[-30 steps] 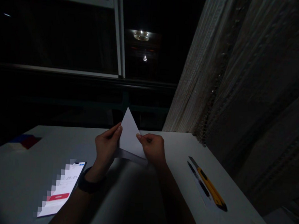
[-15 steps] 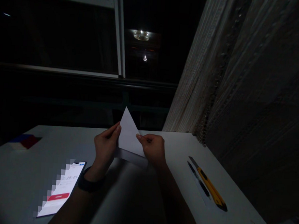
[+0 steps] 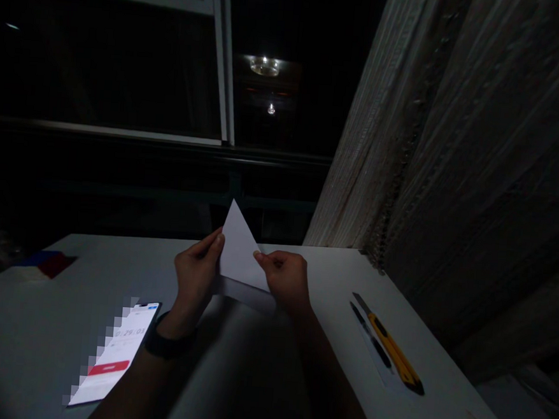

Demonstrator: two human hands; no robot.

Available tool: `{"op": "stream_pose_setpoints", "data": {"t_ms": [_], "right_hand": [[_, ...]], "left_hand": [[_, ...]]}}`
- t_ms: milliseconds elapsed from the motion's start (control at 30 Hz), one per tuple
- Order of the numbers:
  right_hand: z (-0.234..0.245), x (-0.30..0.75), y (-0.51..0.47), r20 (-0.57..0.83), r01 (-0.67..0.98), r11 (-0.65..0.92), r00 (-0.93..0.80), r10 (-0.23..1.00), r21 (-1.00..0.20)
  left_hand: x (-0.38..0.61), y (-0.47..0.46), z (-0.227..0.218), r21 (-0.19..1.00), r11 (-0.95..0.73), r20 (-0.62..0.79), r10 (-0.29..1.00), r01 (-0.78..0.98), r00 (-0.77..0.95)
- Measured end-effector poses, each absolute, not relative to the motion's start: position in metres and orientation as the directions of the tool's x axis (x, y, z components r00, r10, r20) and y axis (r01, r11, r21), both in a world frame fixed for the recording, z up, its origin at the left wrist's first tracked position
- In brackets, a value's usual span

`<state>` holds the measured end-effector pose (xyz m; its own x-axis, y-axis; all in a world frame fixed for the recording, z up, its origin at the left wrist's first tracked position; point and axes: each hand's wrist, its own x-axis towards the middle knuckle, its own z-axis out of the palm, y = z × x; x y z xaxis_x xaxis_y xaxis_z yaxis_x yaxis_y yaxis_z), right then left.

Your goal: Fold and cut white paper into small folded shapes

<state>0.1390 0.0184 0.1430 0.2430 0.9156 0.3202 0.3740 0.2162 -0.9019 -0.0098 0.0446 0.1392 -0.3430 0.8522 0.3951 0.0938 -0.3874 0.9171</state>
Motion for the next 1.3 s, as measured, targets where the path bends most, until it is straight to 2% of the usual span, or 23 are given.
{"op": "stream_pose_setpoints", "data": {"t_ms": [200,533,633,733,833,967,1167,1300], "right_hand": [[0.145,0.139,0.017,0.292,0.372,0.208,0.187,0.938,-0.905],[0.145,0.139,0.017,0.32,0.394,0.218,0.214,0.923,-0.893],[0.147,0.14,0.015,0.317,0.414,0.211,0.205,0.926,-0.885],[0.149,0.145,0.015,0.287,0.418,0.19,0.184,0.94,-0.889],[0.15,0.151,0.016,0.26,0.429,0.184,0.124,0.958,-0.884],[0.147,0.156,0.017,0.237,0.458,0.213,-0.006,0.972,-0.863],[0.147,0.154,0.016,0.211,0.444,0.228,-0.087,0.974,-0.867],[0.146,0.152,0.016,0.206,0.426,0.236,-0.114,0.972,-0.873]], "left_hand": [[-0.011,0.044,0.141,0.922,-0.382,0.38,0.853,0.07,-0.357],[-0.012,0.047,0.138,0.925,-0.38,0.355,0.866,0.001,-0.353],[-0.013,0.048,0.14,0.938,-0.339,0.302,0.896,-0.064,-0.325],[-0.016,0.049,0.143,0.943,-0.224,0.177,0.964,-0.245,-0.2],[-0.021,0.05,0.146,0.913,-0.092,0.111,0.993,-0.398,0.026],[-0.025,0.05,0.146,0.901,0.095,0.013,0.969,-0.424,0.245],[-0.021,0.049,0.15,0.909,0.141,-0.088,0.985,-0.392,0.151],[-0.022,0.05,0.151,0.912,0.142,-0.102,0.987,-0.386,0.124]]}}
